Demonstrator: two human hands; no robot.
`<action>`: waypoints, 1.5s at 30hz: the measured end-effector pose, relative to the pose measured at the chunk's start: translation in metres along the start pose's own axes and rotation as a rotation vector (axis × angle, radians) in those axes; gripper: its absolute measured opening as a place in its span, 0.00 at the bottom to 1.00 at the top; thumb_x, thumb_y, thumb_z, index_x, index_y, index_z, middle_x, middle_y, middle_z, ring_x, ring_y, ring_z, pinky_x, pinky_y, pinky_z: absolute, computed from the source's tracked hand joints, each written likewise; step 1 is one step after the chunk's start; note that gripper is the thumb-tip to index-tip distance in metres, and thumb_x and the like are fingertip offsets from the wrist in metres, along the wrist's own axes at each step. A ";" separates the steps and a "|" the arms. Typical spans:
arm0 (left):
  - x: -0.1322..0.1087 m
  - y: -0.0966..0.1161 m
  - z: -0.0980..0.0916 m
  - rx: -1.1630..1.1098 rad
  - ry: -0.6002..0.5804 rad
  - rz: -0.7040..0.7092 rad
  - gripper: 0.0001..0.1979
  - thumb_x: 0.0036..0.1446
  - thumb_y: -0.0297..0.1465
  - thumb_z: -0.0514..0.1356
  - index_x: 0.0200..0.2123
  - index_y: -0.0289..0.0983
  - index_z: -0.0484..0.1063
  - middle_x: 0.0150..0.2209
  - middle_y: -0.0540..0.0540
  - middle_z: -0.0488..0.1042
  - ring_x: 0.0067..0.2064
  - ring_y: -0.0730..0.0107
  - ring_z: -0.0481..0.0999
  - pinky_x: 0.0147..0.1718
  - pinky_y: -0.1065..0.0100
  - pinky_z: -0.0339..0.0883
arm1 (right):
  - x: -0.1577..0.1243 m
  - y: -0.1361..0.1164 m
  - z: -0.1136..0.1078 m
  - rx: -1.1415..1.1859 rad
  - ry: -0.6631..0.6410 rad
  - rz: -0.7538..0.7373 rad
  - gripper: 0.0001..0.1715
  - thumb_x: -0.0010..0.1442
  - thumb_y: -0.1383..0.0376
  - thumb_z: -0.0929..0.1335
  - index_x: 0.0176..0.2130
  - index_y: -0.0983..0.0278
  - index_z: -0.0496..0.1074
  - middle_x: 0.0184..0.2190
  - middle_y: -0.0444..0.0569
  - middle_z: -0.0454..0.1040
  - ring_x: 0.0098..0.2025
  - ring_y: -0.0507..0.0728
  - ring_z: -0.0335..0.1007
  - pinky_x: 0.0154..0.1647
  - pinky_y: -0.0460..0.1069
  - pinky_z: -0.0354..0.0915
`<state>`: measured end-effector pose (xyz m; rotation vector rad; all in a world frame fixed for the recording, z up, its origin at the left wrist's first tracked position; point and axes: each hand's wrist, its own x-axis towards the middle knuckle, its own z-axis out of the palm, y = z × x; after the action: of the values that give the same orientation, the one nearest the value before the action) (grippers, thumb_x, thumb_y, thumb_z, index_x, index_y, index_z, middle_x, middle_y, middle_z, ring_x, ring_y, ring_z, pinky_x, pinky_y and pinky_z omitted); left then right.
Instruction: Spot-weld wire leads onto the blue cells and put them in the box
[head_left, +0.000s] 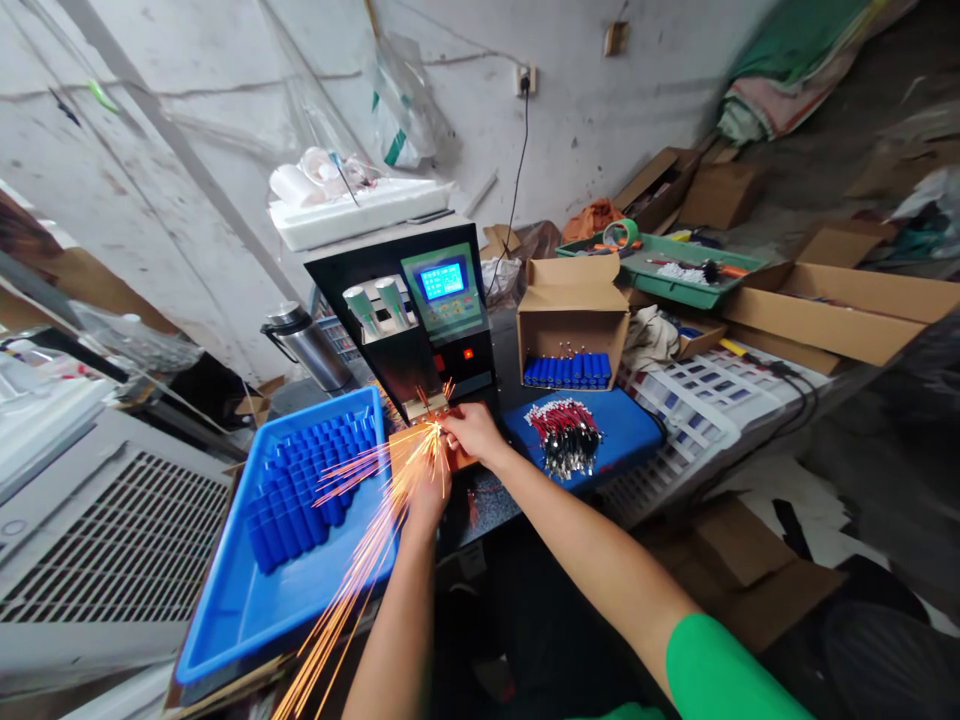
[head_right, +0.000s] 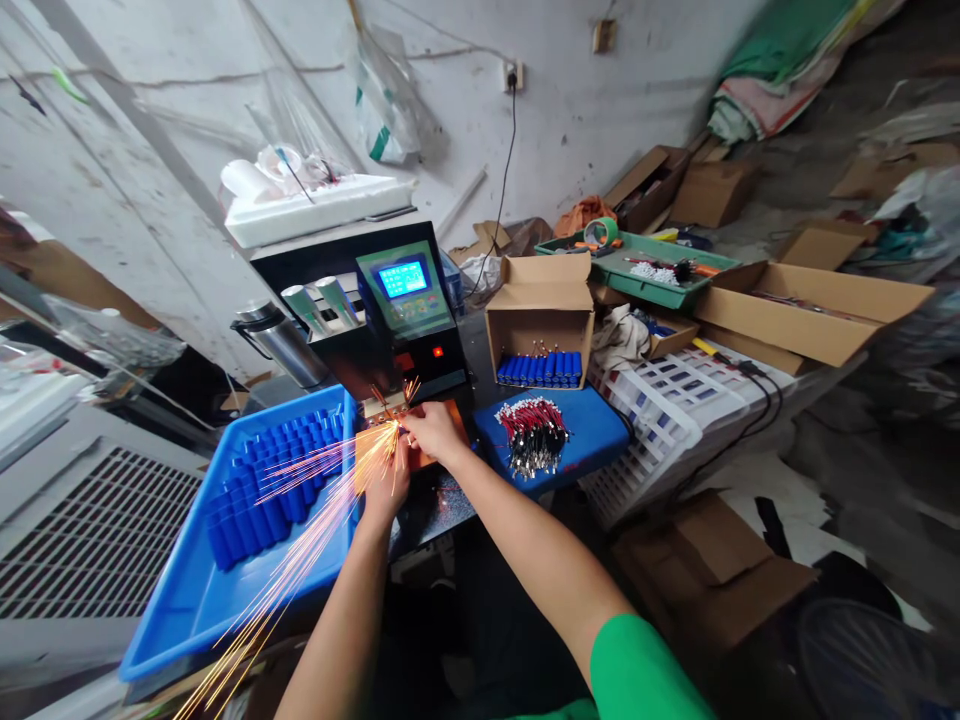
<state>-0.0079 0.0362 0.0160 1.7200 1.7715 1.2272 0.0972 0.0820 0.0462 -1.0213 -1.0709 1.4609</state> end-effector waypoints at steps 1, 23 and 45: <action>0.000 -0.001 0.000 -0.004 0.001 0.004 0.17 0.63 0.38 0.52 0.50 0.37 0.72 0.37 0.43 0.78 0.36 0.64 0.77 0.36 0.65 0.68 | 0.000 0.000 0.000 0.012 -0.003 0.011 0.14 0.53 0.63 0.73 0.23 0.65 0.67 0.16 0.39 0.67 0.17 0.47 0.63 0.17 0.41 0.60; -0.010 -0.004 0.008 0.082 0.098 0.125 0.17 0.61 0.41 0.56 0.48 0.40 0.76 0.38 0.45 0.79 0.36 0.65 0.76 0.35 0.66 0.68 | -0.044 -0.013 -0.025 -0.592 0.096 -0.262 0.17 0.59 0.58 0.70 0.25 0.65 0.75 0.23 0.49 0.77 0.29 0.54 0.72 0.28 0.45 0.61; 0.001 -0.010 0.011 0.424 0.287 0.513 0.14 0.61 0.41 0.58 0.44 0.41 0.76 0.38 0.45 0.81 0.38 0.60 0.78 0.34 0.65 0.63 | 0.031 -0.042 -0.193 -1.626 0.425 -0.102 0.27 0.67 0.76 0.57 0.61 0.69 0.66 0.49 0.66 0.70 0.52 0.63 0.69 0.50 0.53 0.66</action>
<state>-0.0056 0.0420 0.0028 2.4624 1.9227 1.4292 0.2893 0.1378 0.0369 -2.1367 -1.8909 -0.0546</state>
